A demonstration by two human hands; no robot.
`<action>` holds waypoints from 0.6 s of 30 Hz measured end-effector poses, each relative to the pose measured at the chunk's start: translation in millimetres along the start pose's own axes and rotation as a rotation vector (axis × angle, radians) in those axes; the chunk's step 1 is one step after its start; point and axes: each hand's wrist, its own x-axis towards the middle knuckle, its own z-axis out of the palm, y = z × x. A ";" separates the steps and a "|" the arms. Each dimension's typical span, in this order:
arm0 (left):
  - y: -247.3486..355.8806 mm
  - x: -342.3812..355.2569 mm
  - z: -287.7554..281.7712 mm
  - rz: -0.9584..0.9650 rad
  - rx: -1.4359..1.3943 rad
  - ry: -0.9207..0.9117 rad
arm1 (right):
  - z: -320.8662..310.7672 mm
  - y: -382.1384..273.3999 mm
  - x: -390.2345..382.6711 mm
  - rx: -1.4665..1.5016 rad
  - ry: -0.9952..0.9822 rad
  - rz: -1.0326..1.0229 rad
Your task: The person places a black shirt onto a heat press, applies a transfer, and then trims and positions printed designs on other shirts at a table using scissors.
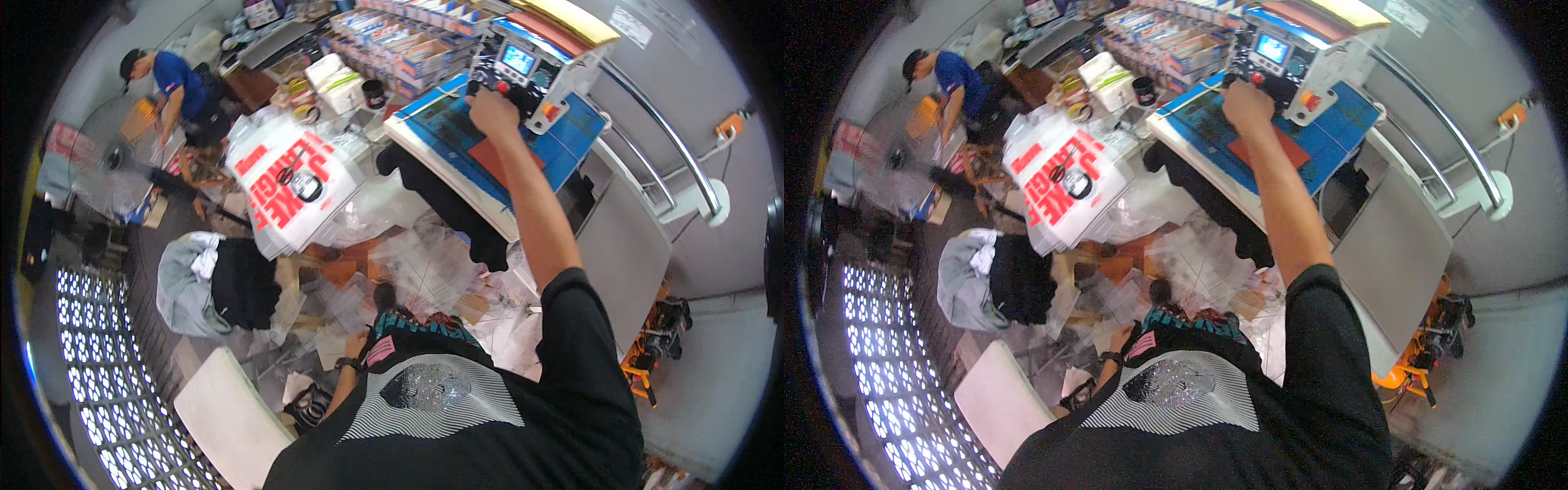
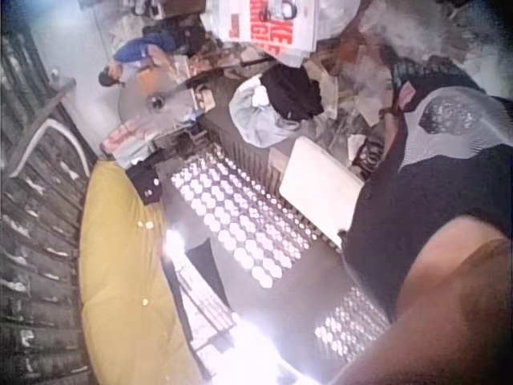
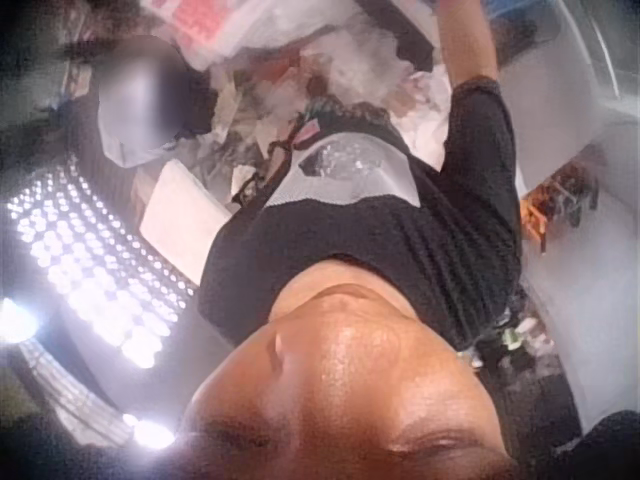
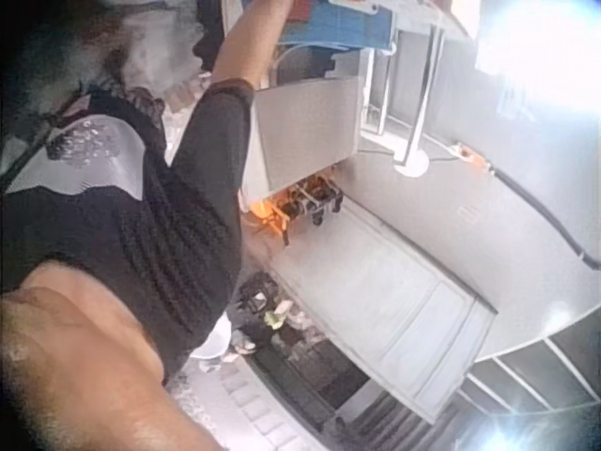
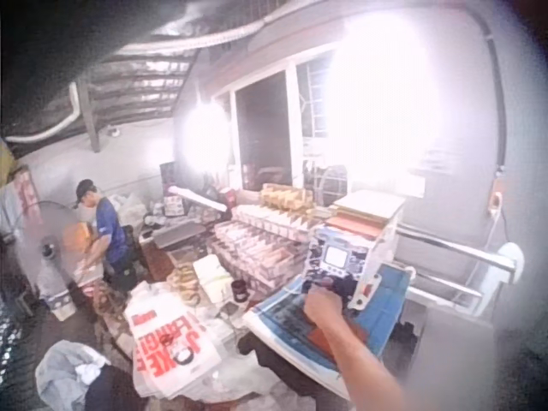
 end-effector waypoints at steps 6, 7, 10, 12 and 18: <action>162.6 174.0 -45.2 0.203 -0.226 0.005 | -16.6 25.4 -26.4 -0.116 0.020 0.054; 193.0 204.6 -46.8 0.151 -0.240 -0.017 | -17.7 32.2 -39.6 -0.151 0.009 0.051; 235.5 312.4 -66.0 0.316 -0.226 0.094 | -37.8 39.0 -65.6 -0.137 0.028 0.086; 272.4 369.9 -59.4 0.371 -0.292 0.120 | -61.7 53.1 -90.1 -0.164 0.020 0.095; 345.2 454.8 -22.6 0.459 -0.320 0.033 | -117.9 88.2 -161.0 -0.237 -0.144 0.478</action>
